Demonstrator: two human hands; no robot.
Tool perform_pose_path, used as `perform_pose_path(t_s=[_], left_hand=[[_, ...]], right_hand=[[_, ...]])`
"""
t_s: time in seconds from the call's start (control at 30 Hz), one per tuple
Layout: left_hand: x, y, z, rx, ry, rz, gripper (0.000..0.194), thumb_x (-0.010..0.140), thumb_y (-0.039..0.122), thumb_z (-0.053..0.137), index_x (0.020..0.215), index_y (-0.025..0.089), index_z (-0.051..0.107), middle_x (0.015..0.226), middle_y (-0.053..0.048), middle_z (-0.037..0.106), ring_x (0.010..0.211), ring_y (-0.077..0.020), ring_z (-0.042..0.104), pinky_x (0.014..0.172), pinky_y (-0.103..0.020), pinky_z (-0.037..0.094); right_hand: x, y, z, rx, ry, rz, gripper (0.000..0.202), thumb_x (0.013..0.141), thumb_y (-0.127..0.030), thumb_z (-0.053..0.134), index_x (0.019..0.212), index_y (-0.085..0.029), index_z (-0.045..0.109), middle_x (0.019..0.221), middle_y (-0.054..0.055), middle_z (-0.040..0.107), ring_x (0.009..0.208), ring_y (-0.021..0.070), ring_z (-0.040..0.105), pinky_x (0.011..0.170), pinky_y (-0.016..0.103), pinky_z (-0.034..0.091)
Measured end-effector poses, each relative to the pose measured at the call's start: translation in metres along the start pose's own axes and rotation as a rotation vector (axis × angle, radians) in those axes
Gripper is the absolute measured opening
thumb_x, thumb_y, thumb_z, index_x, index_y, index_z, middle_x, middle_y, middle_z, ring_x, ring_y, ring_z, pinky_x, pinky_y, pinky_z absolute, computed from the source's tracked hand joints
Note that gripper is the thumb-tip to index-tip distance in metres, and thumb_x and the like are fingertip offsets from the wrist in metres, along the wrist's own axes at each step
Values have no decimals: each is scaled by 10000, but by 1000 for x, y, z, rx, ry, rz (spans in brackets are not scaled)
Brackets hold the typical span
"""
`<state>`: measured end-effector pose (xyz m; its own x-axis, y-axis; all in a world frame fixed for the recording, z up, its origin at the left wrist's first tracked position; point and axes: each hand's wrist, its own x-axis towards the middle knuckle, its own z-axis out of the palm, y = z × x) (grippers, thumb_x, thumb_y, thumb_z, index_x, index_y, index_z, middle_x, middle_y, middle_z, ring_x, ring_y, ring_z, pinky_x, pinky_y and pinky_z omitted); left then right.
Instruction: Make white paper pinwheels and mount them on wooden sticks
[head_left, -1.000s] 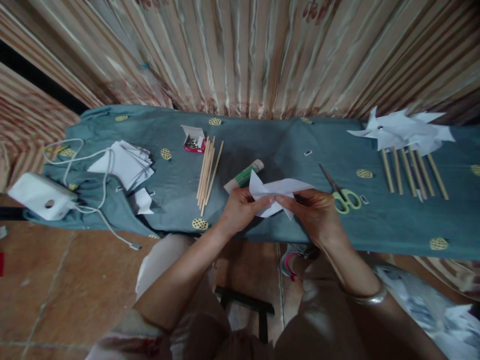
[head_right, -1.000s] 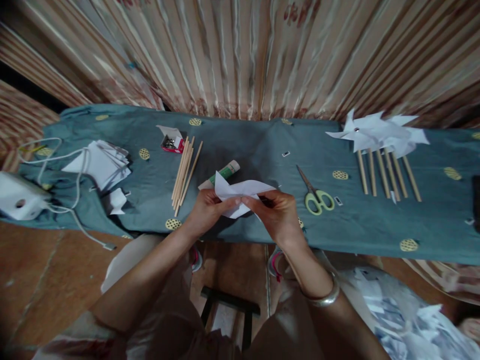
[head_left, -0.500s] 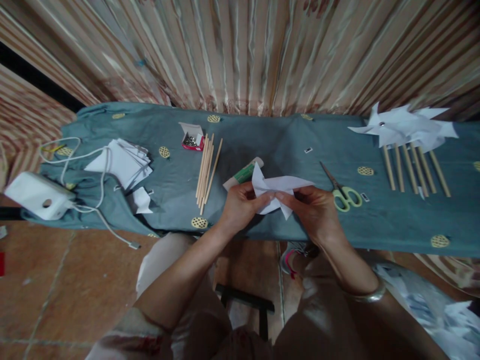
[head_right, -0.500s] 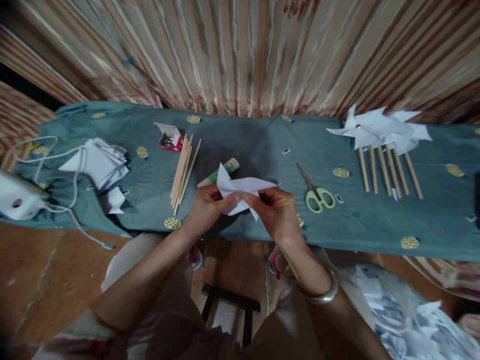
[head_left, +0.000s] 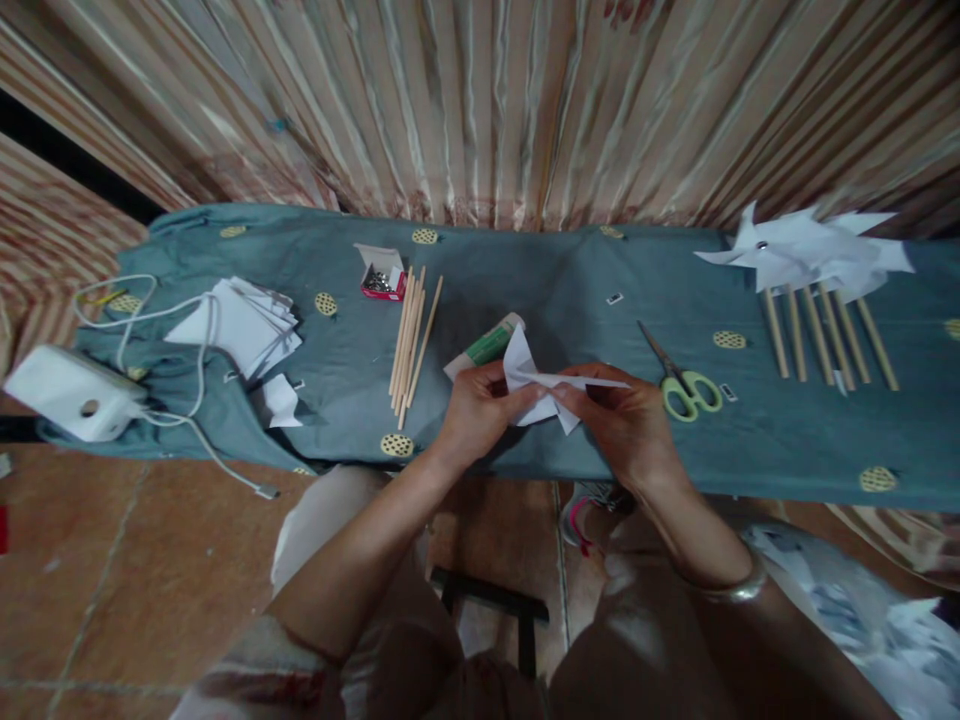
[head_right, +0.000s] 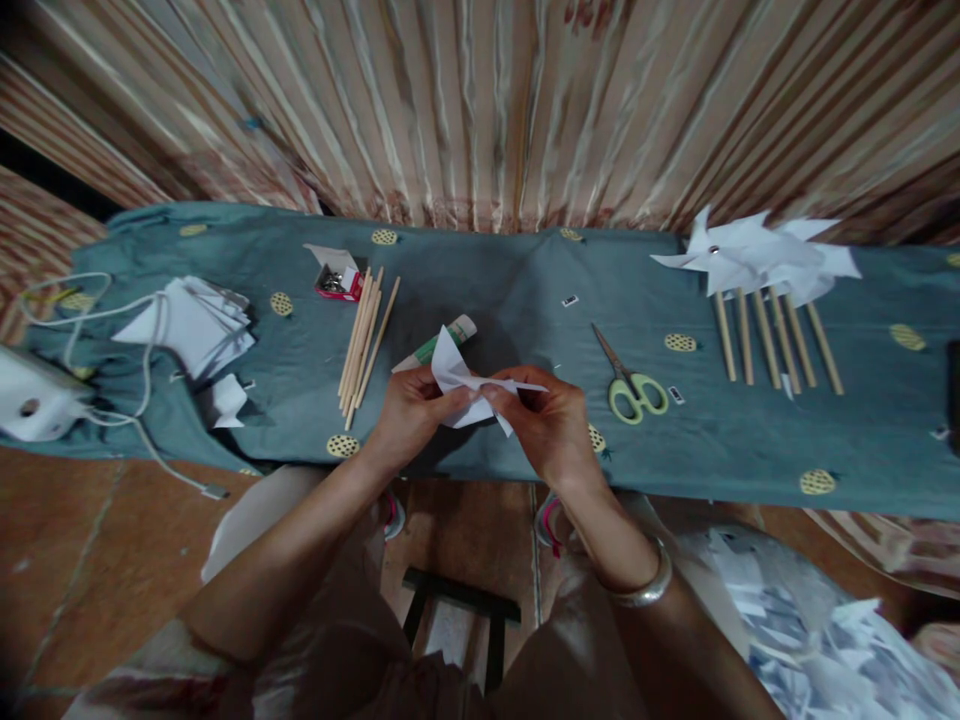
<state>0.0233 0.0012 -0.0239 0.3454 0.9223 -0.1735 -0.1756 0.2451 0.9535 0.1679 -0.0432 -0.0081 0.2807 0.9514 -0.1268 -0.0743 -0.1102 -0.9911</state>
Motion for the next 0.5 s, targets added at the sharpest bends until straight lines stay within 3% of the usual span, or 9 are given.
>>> perform_pose_path(t_s=[0.27,0.5], left_hand=[[0,-3,0,54,-22,8,333,630,437,803,757,138,729,682,-27,695,618,-150,619,582,-259,500],[1,-3,2,9,5,20,299,616,402,817,718,135,731,639,-7,685,567,-120,584,570,-243,497]], right_hand=[[-1,1,1,-15,31,25,204,607,-363,812,648,-199,697,565,-28,642,507,94,536,473,213,441],[0,2,1,3,22,97,246,583,-396,842,720,-213,749,678,-2,731,599,154,643,584,279,544]])
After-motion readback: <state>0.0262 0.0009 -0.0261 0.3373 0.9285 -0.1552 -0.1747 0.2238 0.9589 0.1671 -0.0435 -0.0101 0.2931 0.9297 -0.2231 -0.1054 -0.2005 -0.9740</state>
